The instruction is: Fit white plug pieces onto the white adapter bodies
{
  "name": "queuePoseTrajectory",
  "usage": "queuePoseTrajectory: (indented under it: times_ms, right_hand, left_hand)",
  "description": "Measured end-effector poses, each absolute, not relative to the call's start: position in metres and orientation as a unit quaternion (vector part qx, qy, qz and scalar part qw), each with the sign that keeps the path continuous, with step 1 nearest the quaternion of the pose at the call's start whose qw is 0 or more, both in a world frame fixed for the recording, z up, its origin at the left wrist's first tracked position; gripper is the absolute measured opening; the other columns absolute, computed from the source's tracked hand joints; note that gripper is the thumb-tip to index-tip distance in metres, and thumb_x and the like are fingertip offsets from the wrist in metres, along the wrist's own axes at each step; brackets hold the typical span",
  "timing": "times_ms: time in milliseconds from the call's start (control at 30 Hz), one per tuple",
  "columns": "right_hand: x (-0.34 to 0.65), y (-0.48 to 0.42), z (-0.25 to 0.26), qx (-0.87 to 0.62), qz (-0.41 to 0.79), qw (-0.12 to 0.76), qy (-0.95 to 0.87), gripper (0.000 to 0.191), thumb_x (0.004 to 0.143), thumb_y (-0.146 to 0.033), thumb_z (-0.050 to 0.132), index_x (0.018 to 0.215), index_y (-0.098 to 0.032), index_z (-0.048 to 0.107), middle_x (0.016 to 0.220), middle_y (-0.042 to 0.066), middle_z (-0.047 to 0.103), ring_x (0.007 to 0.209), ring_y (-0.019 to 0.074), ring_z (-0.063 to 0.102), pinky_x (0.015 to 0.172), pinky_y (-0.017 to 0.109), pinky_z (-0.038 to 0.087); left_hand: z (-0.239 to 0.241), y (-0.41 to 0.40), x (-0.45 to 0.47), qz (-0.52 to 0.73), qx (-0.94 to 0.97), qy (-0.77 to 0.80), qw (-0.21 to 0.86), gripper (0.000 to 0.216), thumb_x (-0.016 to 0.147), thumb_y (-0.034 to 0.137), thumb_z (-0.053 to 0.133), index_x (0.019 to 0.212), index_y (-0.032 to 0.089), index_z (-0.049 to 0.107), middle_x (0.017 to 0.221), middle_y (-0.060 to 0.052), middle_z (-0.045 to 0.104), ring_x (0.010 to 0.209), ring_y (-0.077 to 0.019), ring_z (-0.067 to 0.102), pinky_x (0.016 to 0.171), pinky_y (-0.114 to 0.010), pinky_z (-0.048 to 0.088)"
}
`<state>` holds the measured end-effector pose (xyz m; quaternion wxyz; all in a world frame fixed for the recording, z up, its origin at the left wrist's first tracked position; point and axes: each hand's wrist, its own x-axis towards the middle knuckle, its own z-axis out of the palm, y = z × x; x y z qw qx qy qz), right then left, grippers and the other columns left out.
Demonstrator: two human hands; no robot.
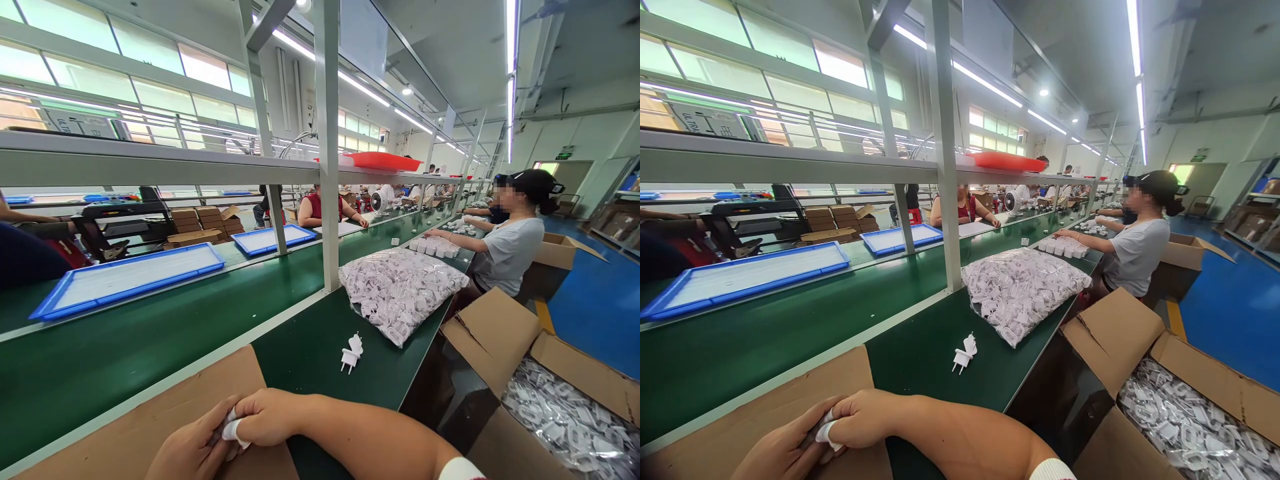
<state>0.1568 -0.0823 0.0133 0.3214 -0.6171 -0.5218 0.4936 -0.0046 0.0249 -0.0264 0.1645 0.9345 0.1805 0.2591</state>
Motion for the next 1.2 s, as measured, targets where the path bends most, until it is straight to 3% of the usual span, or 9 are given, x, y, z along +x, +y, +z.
queuePoseTrajectory:
  times_ms: [400,1200]
  right_hand:
    - [0.157,-0.085,0.018,-0.612,0.488,0.323,-0.531,0.007,0.079,-0.014,0.058,0.08,-0.02,0.062,0.079,-0.003,0.061,0.077,0.0114,0.058,0.067,0.017,0.044]
    - [0.157,-0.089,0.029,-0.632,0.471,0.297,-0.54,0.008,0.08,-0.013,0.059,0.077,-0.02,0.06,0.078,-0.005,0.058,0.07,0.0101,0.052,0.061,0.018,0.04]
  left_hand:
    - [-0.026,0.029,-0.006,0.251,0.938,0.17,0.167,0.031,0.089,0.035,0.047,0.111,0.029,0.068,0.09,0.001,0.081,0.078,-0.0195,0.076,0.061,-0.021,0.056]
    - [-0.019,0.031,-0.007,0.225,0.946,0.147,0.183,0.031,0.088,0.031,0.05,0.113,0.029,0.069,0.089,0.002,0.081,0.077,-0.0184,0.077,0.062,-0.018,0.057]
